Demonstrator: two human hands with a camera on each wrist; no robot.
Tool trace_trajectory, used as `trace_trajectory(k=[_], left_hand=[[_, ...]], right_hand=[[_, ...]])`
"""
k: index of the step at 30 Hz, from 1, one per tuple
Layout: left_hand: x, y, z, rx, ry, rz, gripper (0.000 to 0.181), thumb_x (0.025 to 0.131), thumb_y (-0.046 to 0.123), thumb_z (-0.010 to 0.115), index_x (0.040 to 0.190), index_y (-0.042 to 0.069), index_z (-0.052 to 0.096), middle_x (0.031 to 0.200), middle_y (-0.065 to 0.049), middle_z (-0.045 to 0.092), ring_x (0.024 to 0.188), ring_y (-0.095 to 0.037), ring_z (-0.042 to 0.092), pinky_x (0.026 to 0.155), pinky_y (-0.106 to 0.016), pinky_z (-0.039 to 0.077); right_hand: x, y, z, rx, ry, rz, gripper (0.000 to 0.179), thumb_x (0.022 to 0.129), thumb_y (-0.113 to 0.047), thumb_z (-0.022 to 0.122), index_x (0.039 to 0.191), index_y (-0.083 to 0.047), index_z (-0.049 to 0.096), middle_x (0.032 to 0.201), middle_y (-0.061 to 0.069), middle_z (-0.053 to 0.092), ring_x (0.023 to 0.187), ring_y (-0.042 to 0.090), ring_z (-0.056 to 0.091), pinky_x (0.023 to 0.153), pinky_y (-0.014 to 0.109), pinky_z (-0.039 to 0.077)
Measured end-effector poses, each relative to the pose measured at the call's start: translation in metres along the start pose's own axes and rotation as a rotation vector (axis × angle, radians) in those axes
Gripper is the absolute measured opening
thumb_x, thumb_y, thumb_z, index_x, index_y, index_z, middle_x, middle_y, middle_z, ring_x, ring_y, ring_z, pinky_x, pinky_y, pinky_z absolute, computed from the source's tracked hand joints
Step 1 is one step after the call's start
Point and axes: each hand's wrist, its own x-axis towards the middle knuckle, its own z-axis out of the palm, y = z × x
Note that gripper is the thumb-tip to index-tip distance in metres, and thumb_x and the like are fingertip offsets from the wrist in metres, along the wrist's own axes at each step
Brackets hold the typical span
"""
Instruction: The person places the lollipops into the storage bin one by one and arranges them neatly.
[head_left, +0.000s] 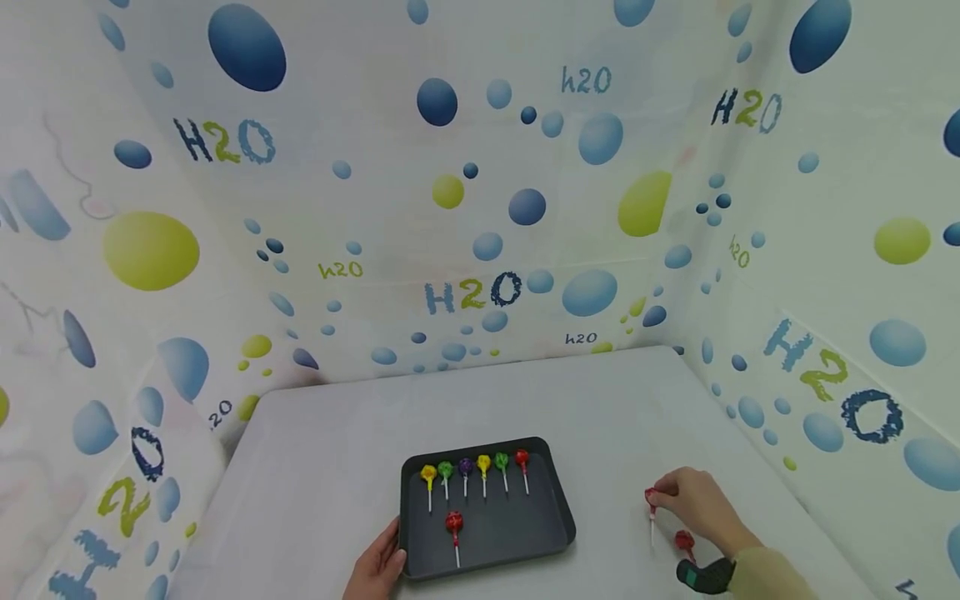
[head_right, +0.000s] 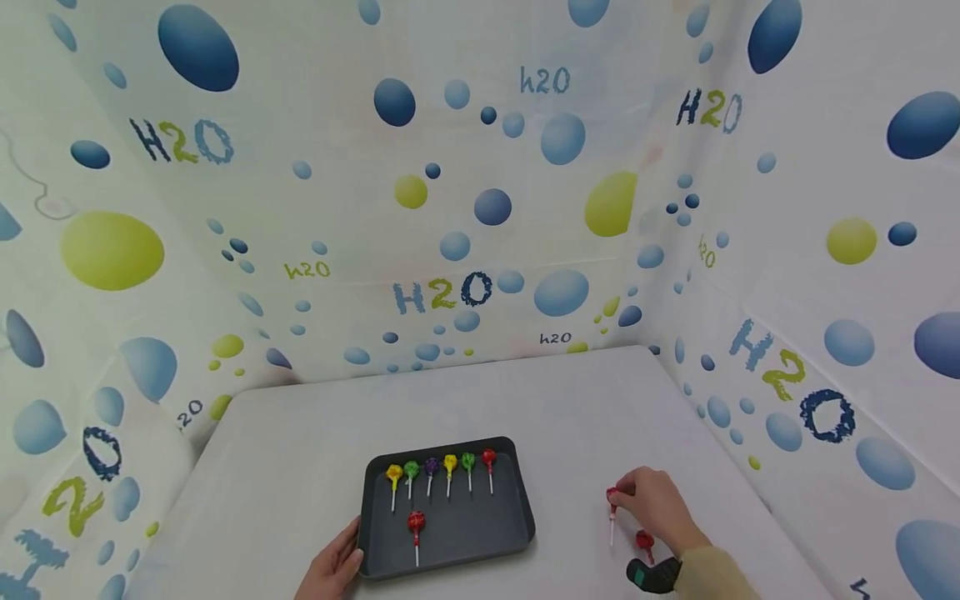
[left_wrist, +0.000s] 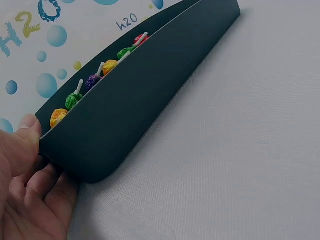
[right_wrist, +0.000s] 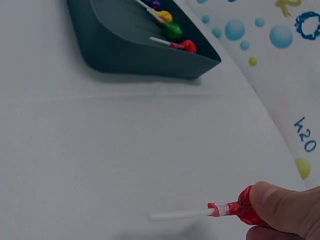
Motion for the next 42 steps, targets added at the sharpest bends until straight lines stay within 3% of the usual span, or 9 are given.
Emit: trace_trajectory(k=[4, 11, 17, 22, 30, 34, 37, 41, 42], left_hand=[[0.0, 0.0, -0.001, -0.016, 0.002, -0.008, 0.062, 0.097, 0.008, 0.054, 0.143, -0.016, 0.021, 0.148, -0.034, 0.021, 0.137, -0.045, 0.022, 0.107, -0.04, 0.036], [0.0, -0.001, 0.0, -0.032, 0.016, -0.018, 0.06, 0.097, 0.006, 0.053, 0.143, -0.015, 0.022, 0.149, -0.033, 0.022, 0.137, -0.044, 0.022, 0.107, -0.038, 0.036], [0.0, -0.004, 0.001, -0.034, 0.014, 0.006, 0.059, 0.097, 0.004, 0.053, 0.143, -0.015, 0.023, 0.149, -0.033, 0.023, 0.137, -0.043, 0.023, 0.107, -0.035, 0.038], [0.001, -0.005, 0.001, -0.056, 0.009, -0.008, 0.06, 0.096, 0.005, 0.054, 0.144, -0.014, 0.022, 0.149, -0.031, 0.023, 0.138, -0.042, 0.023, 0.107, -0.033, 0.038], [0.0, -0.002, 0.002, -0.062, 0.017, -0.013, 0.059, 0.097, 0.005, 0.052, 0.144, -0.013, 0.022, 0.149, -0.031, 0.024, 0.138, -0.041, 0.023, 0.107, -0.033, 0.038], [0.0, -0.002, 0.002, -0.061, 0.009, -0.016, 0.059, 0.097, 0.006, 0.052, 0.145, -0.013, 0.021, 0.149, -0.031, 0.023, 0.138, -0.041, 0.023, 0.108, -0.036, 0.037], [0.001, -0.002, 0.002, -0.057, 0.01, -0.023, 0.059, 0.098, 0.007, 0.052, 0.145, -0.013, 0.021, 0.15, -0.03, 0.023, 0.138, -0.041, 0.023, 0.109, -0.038, 0.035], [0.001, -0.002, 0.002, -0.056, 0.009, -0.013, 0.059, 0.098, 0.006, 0.051, 0.144, -0.014, 0.021, 0.149, -0.031, 0.022, 0.138, -0.041, 0.023, 0.109, -0.038, 0.035], [0.0, -0.002, 0.001, -0.06, 0.006, -0.013, 0.059, 0.098, 0.006, 0.051, 0.144, -0.014, 0.021, 0.149, -0.031, 0.022, 0.138, -0.041, 0.022, 0.109, -0.037, 0.036]], right_hand=[[0.007, -0.024, 0.006, 0.021, 0.011, -0.051, 0.016, 0.083, -0.021, 0.074, 0.092, -0.008, 0.074, 0.081, -0.003, 0.069, 0.073, 0.013, 0.06, 0.071, 0.035, 0.059], [0.02, -0.077, 0.034, 0.053, 0.037, -0.176, 0.005, 0.082, -0.017, 0.075, 0.085, -0.013, 0.075, 0.076, -0.007, 0.068, 0.068, 0.008, 0.058, 0.06, 0.026, 0.055], [0.024, -0.119, 0.065, 0.078, 0.008, -0.321, 0.011, 0.082, -0.019, 0.075, 0.088, -0.01, 0.075, 0.078, -0.006, 0.068, 0.068, 0.007, 0.058, 0.056, 0.023, 0.053], [0.026, -0.145, 0.092, 0.091, -0.032, -0.372, 0.01, 0.082, -0.02, 0.075, 0.087, -0.011, 0.075, 0.077, -0.008, 0.066, 0.067, 0.005, 0.056, 0.056, 0.021, 0.052], [0.028, -0.17, 0.129, 0.075, -0.088, -0.383, 0.008, 0.081, -0.021, 0.076, 0.085, -0.013, 0.076, 0.074, -0.01, 0.068, 0.067, 0.003, 0.059, 0.056, 0.023, 0.053], [0.025, -0.177, 0.142, 0.036, -0.094, -0.398, 0.007, 0.08, -0.021, 0.076, 0.083, -0.015, 0.076, 0.072, -0.012, 0.067, 0.068, 0.003, 0.06, 0.085, 0.043, 0.055], [0.024, -0.181, 0.147, 0.007, -0.083, -0.412, 0.007, 0.08, -0.021, 0.077, 0.081, -0.014, 0.077, 0.071, -0.011, 0.068, 0.066, 0.003, 0.06, 0.083, 0.041, 0.055], [0.023, -0.184, 0.152, -0.025, -0.078, -0.415, 0.009, 0.079, -0.021, 0.077, 0.081, -0.013, 0.077, 0.071, -0.01, 0.068, 0.064, 0.003, 0.06, 0.054, 0.023, 0.052], [0.024, -0.185, 0.154, -0.031, -0.076, -0.41, 0.009, 0.079, -0.021, 0.077, 0.081, -0.013, 0.077, 0.071, -0.01, 0.068, 0.064, 0.003, 0.06, 0.055, 0.023, 0.053]])
